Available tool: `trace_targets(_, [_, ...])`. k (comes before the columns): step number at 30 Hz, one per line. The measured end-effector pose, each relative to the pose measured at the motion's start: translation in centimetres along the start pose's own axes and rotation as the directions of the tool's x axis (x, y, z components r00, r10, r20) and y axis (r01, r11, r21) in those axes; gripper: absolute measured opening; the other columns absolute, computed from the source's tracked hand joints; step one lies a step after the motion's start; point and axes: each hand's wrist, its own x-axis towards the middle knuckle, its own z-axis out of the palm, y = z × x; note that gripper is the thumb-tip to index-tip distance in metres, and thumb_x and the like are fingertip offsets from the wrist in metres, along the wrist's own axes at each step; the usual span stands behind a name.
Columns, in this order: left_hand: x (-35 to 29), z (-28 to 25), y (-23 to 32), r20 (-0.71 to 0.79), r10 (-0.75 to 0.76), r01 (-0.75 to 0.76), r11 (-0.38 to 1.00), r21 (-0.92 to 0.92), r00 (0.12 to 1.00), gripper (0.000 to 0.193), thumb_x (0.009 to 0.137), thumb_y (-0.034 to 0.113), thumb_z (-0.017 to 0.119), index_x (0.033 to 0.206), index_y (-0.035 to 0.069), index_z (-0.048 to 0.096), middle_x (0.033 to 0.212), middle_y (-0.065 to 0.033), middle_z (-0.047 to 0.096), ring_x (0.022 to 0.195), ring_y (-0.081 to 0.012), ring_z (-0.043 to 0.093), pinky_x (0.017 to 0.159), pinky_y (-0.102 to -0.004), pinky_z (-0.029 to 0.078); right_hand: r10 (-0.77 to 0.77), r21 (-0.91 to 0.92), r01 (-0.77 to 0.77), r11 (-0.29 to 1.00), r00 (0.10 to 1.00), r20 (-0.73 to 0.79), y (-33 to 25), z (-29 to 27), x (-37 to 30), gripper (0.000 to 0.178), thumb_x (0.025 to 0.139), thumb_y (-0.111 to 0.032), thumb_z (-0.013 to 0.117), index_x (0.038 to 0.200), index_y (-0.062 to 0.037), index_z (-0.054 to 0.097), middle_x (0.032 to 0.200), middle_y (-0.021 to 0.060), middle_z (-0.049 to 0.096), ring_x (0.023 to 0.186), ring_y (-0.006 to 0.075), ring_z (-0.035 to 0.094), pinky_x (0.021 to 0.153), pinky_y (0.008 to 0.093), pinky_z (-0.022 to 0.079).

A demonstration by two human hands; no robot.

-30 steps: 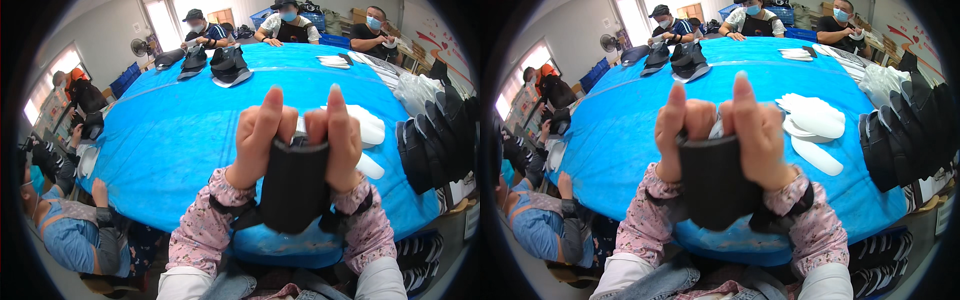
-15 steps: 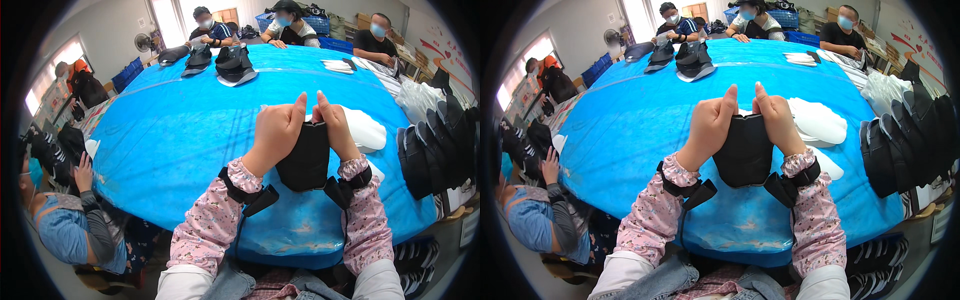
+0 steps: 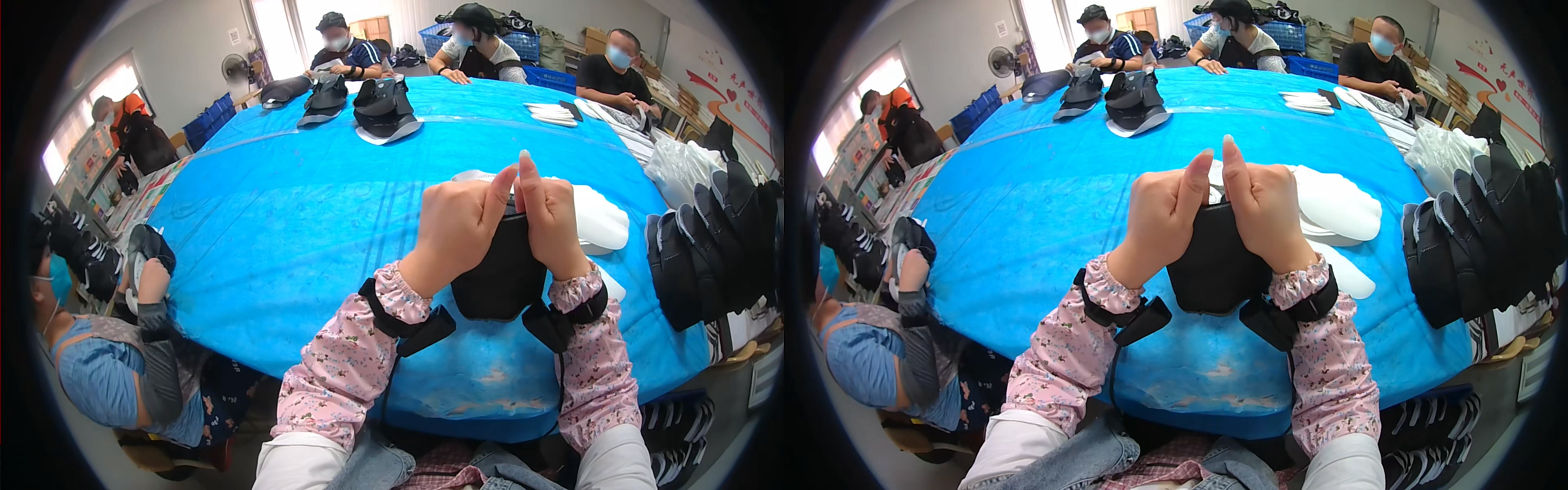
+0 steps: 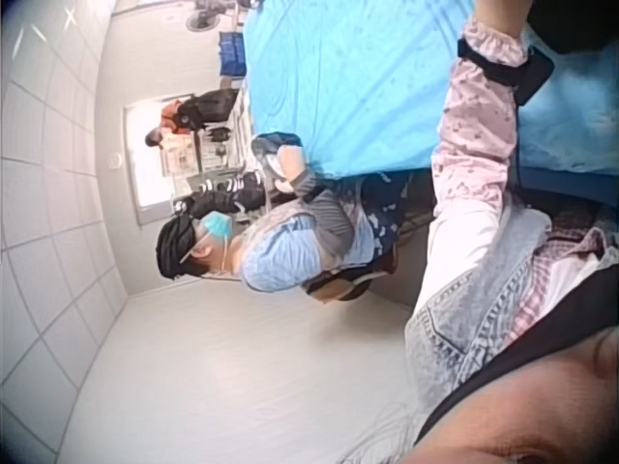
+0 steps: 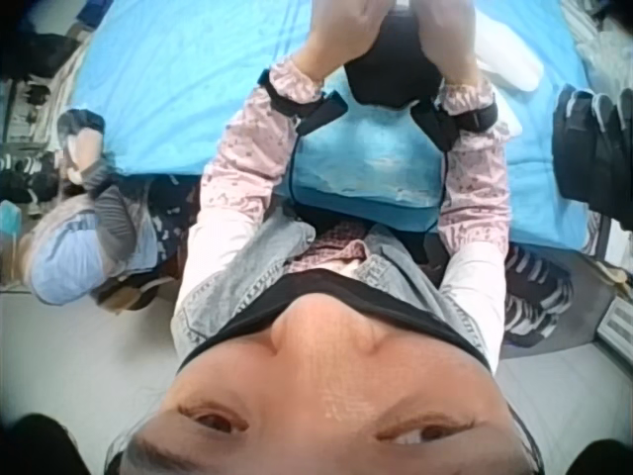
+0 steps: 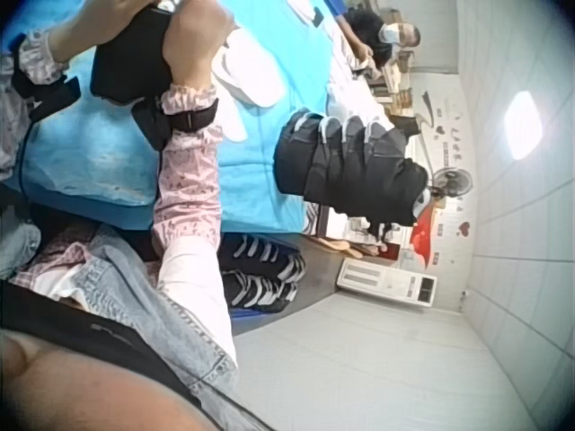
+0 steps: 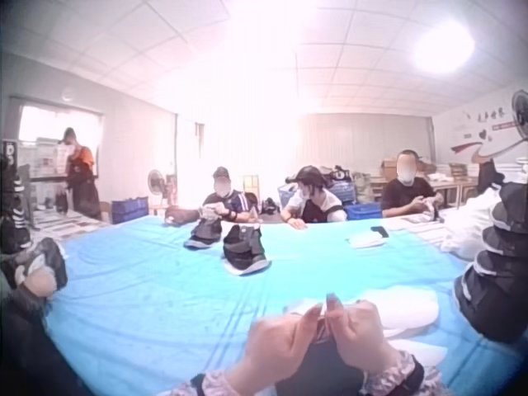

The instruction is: The person inserts a white foam padding piece into the interior of a black shoe upper, smooths it out by hand, and then repeats the action with a second shoe upper.

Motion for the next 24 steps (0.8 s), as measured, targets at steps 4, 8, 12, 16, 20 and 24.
trace_targets(4, [-0.1, 0.1, 0.0, -0.004, 0.025, -0.026, 0.995, -0.100, 1.000, 0.051, 0.095, 0.029, 0.041, 0.056, -0.002, 0.052, 0.047, -0.0111, 0.046, 0.039, -0.0191, 0.042, 0.041, -0.0318, 0.032, -0.040, -0.023, 0.040, 0.999, 0.999, 0.020, 0.2, -0.3, 0.0, 0.055, 0.094, -0.031, 0.043, 0.049, 0.0020, 0.046, 0.042, 0.0120, 0.033, 0.035, 0.0206, 0.032, 0.039, 0.0350, 0.025])
trace_targets(8, [0.2, 0.2, -0.1, -0.007, 0.033, -0.033, 0.996, -0.077, 0.999, 0.052, 0.095, 0.029, 0.041, 0.055, -0.002, 0.051, 0.047, -0.0108, 0.046, 0.040, -0.0184, 0.041, 0.041, -0.0306, 0.032, -0.047, -0.069, 0.047, 0.996, 0.999, 0.001, -0.2, -1.0, 0.5, 0.055, 0.094, -0.031, 0.043, 0.050, 0.0013, 0.046, 0.041, 0.0114, 0.035, 0.035, 0.0208, 0.032, 0.039, 0.0347, 0.025])
trace_targets(12, [0.3, 0.4, -0.2, -0.019, -0.039, 0.036, 0.991, -0.132, 0.999, 0.054, 0.093, 0.033, 0.043, 0.050, 0.003, 0.049, 0.046, -0.0139, 0.041, 0.038, -0.0291, 0.039, 0.039, -0.0383, 0.027, -0.051, -0.070, 0.048, 0.996, 0.998, -0.028, -0.4, -1.3, 0.5, 0.054, 0.094, -0.032, 0.043, 0.050, 0.0008, 0.047, 0.042, 0.0106, 0.037, 0.036, 0.0194, 0.034, 0.040, 0.0340, 0.027])
trace_targets(16, [0.0, 0.3, -0.2, -0.064, -0.013, -0.003, 0.971, -0.238, 0.998, 0.053, 0.093, 0.030, 0.046, 0.048, 0.001, 0.046, 0.043, -0.0126, 0.037, 0.036, -0.0265, 0.034, 0.038, -0.0364, 0.024, 0.029, 0.035, -0.029, 0.999, 1.000, 0.012, -1.1, -1.0, 0.2, 0.055, 0.094, -0.032, 0.042, 0.051, 0.0011, 0.049, 0.042, 0.0084, 0.039, 0.037, 0.0160, 0.036, 0.040, 0.0322, 0.028])
trace_targets(20, [0.1, 0.2, 0.0, -0.089, 0.016, -0.038, 0.965, -0.259, 0.996, 0.052, 0.093, 0.028, 0.047, 0.048, 0.001, 0.045, 0.043, -0.0119, 0.036, 0.036, -0.0256, 0.033, 0.037, -0.0354, 0.024, 0.031, 0.049, -0.033, 0.998, 0.999, 0.028, -1.4, -1.1, 0.2, 0.056, 0.094, -0.033, 0.041, 0.051, 0.0016, 0.049, 0.042, 0.0068, 0.040, 0.038, 0.0138, 0.036, 0.041, 0.0307, 0.029])
trace_targets(24, [0.1, 0.3, 0.1, -0.055, -0.063, 0.042, 0.946, -0.323, 0.997, 0.052, 0.093, 0.029, 0.046, 0.050, 0.000, 0.045, 0.044, -0.0122, 0.036, 0.036, -0.0245, 0.032, 0.038, -0.0353, 0.024, 0.024, 0.057, -0.023, 0.998, 0.999, -0.021, -2.0, -1.6, 0.5, 0.057, 0.095, -0.033, 0.040, 0.049, 0.0006, 0.042, 0.044, 0.0032, 0.036, 0.042, 0.0098, 0.031, 0.042, 0.0289, 0.024])
